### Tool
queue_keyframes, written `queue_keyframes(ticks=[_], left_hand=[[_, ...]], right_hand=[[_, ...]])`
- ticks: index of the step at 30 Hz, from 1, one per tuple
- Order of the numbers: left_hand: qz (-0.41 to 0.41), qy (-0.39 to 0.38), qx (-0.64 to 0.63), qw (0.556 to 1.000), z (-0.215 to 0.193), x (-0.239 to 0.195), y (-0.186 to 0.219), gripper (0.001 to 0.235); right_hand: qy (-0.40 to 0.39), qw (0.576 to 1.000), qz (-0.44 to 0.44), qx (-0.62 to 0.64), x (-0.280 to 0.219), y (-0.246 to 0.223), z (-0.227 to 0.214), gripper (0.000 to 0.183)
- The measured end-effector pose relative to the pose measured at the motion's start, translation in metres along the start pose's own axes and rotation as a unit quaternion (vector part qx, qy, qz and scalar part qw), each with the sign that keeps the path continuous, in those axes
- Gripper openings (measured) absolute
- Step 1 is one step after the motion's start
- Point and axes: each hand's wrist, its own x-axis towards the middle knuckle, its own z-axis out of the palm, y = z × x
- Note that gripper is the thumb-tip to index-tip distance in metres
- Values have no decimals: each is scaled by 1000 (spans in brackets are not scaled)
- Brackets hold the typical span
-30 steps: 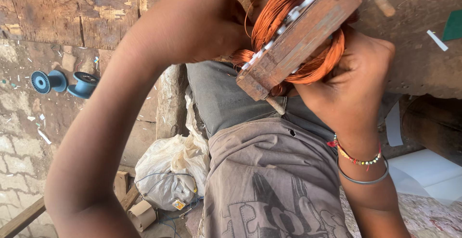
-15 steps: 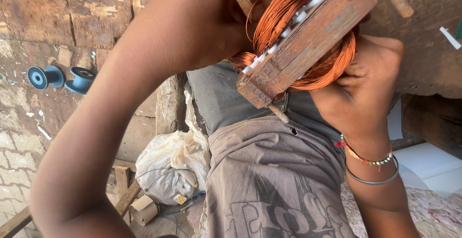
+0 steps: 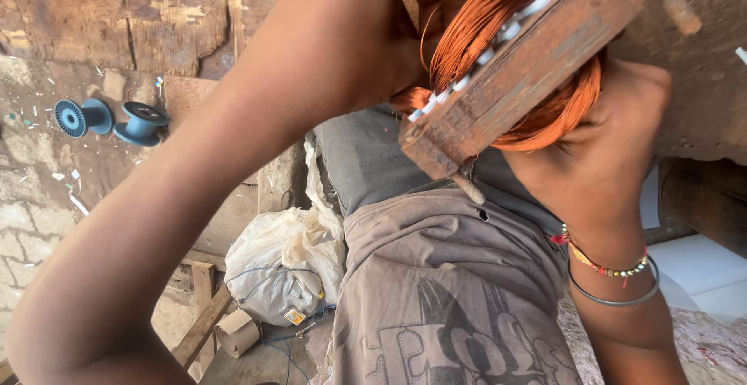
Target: The person winds copper wire coils onto an electric motor stator by hand, using a wooden jig to hold the components in place and inserting insulating strips between the wire segments.
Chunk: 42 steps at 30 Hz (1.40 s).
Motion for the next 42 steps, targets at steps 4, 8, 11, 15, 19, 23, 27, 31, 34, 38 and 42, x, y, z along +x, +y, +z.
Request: queue_keyframes(ticks=[4,8,11,15,19,23,27,31,34,38,42], left_hand=[[102,8,44,994,0,-1,-4,26],[203,12,108,973,-7,5,-2,24],[38,-56,101,993,-15,4,-1,18],[85,5,63,994,-3,7,-6,20],[64,-49,63,995,-9,13,-1,29],[166,-29,47,985,-8,8,8,50],[140,-47,78,986,-12,9,14,51],[316,-32,115,941,-16,12,9,40],[343,-48,91,934,-17,14,5,31],[328,-52,98,938,-14,16,4,27],[336,-14,126,933,-13,16,4,35]], right_hand=[[-17,993,89,76,-9,4,-2,39],[-9,990,-85,-112,-20,26,1,39],[-10,993,-67,-101,-28,33,5,34],[-26,996,-68,-54,-26,30,-3,25],[-21,999,-24,-31,-24,14,-8,25],[-21,993,-22,-118,-17,2,-14,32],[-4,992,-58,-116,-7,5,-13,35],[43,998,36,41,-17,4,-5,37],[50,997,-1,67,-19,4,-4,36],[40,999,-24,28,-16,0,-6,29],[103,976,120,148,-22,-13,-7,17]])
